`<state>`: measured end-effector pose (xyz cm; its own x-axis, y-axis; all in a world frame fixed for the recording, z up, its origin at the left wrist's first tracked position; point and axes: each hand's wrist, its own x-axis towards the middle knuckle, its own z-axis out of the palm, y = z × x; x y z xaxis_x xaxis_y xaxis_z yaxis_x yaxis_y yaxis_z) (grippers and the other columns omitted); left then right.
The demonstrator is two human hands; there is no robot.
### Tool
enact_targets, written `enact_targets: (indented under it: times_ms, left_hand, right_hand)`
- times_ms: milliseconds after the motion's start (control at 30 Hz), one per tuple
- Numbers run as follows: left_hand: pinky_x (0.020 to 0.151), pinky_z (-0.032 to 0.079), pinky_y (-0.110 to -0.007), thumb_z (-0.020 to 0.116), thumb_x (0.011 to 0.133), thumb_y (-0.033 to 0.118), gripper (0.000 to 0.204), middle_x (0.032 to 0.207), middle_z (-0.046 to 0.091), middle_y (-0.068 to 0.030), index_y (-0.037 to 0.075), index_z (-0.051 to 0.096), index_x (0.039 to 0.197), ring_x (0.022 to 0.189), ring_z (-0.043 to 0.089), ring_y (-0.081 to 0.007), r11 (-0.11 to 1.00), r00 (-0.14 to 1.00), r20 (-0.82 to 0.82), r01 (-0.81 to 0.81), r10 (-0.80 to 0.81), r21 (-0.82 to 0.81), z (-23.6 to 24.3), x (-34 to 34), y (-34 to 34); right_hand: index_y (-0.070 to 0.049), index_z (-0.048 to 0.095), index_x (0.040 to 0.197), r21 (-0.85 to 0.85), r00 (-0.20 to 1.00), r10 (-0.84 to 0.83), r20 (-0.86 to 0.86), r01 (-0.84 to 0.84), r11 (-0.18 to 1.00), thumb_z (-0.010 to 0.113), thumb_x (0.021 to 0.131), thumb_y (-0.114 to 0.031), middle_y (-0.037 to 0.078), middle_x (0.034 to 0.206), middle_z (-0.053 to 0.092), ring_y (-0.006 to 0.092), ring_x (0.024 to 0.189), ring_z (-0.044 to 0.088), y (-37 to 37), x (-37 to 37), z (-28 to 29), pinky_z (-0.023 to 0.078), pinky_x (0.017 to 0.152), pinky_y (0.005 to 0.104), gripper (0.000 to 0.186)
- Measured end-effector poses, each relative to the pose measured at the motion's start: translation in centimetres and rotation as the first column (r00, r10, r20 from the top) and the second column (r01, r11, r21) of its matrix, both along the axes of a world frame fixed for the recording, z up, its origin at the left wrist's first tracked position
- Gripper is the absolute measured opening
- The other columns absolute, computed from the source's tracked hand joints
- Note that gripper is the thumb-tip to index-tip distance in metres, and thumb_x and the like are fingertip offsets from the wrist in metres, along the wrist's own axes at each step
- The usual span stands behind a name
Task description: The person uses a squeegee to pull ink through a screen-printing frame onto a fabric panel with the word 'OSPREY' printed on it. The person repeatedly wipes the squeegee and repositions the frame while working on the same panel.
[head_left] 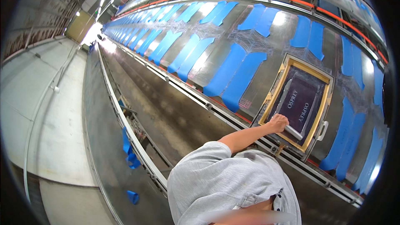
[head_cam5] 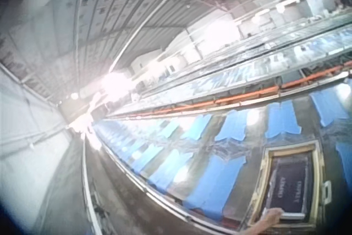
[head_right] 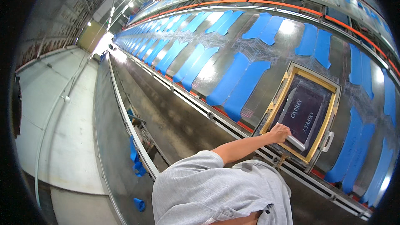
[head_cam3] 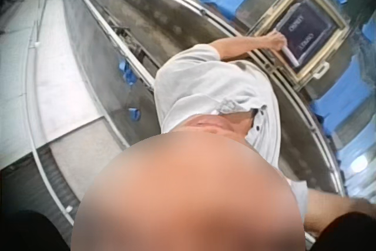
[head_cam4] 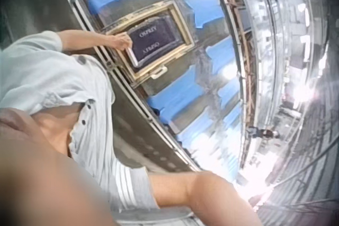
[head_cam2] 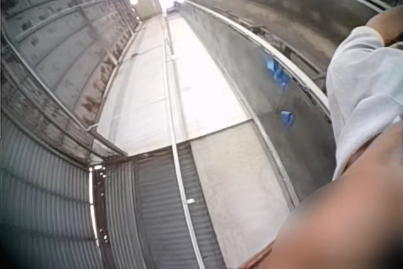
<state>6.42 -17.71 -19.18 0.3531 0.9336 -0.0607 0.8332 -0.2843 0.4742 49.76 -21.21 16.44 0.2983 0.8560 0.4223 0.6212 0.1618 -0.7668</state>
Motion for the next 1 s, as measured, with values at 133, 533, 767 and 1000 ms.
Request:
enact_targets:
  times_ms: [133,533,767,1000]
  left_hand:
    - [0.087,0.057,-0.047,0.068,0.074,0.006,0.031,0.097,0.076,-0.0131,0.018,0.082,0.098,0.099,0.072,-0.0335,0.999,0.999,0.030,0.037,-0.035,-0.038,2.6,-0.5,0.4]
    - [0.108,0.043,-0.045,0.067,0.083,0.016,0.027,0.109,0.071,-0.0094,0.017,0.071,0.110,0.117,0.064,-0.0281,0.993,0.987,0.107,0.118,-0.116,-0.013,-2.0,-5.5,0.6]
    - [0.082,0.055,-0.046,0.066,0.079,0.009,0.020,0.095,0.074,-0.0104,0.017,0.076,0.095,0.095,0.071,-0.0320,0.996,0.997,0.024,0.079,-0.079,-0.036,3.2,-4.9,-0.4]
    - [0.083,0.057,-0.046,0.066,0.080,0.014,0.026,0.096,0.076,-0.0080,0.019,0.078,0.102,0.095,0.073,-0.0310,0.928,0.960,0.266,-0.020,-0.086,0.372,1.4,-8.9,-2.0]
  right_hand:
    - [-0.003,0.063,0.134,-0.028,1.000,-0.027,0.004,0.028,0.999,0.071,0.095,-0.036,0.018,0.129,0.067,0.0327,0.122,0.062,-1.0,-1.1,-2.4,0.047,0.104,0.0447,0.051]
    - [-0.002,0.063,0.135,-0.036,0.991,-0.130,-0.043,0.128,0.991,0.070,0.096,-0.037,0.019,0.129,0.066,0.0330,0.121,0.062,-2.5,-5.2,-10.6,0.047,0.103,0.0442,0.052]
    - [-0.002,0.062,0.135,-0.090,0.985,-0.169,0.015,0.170,0.981,0.069,0.097,-0.038,0.019,0.128,0.066,0.0331,0.120,0.062,-2.3,-4.2,-8.3,0.047,0.103,0.0439,0.053]
    - [-0.001,0.062,0.135,-0.132,0.985,-0.162,0.055,0.168,0.977,0.068,0.098,-0.039,0.020,0.128,0.066,0.0333,0.119,0.063,-2.2,-5.0,-5.6,0.048,0.102,0.0436,0.054]
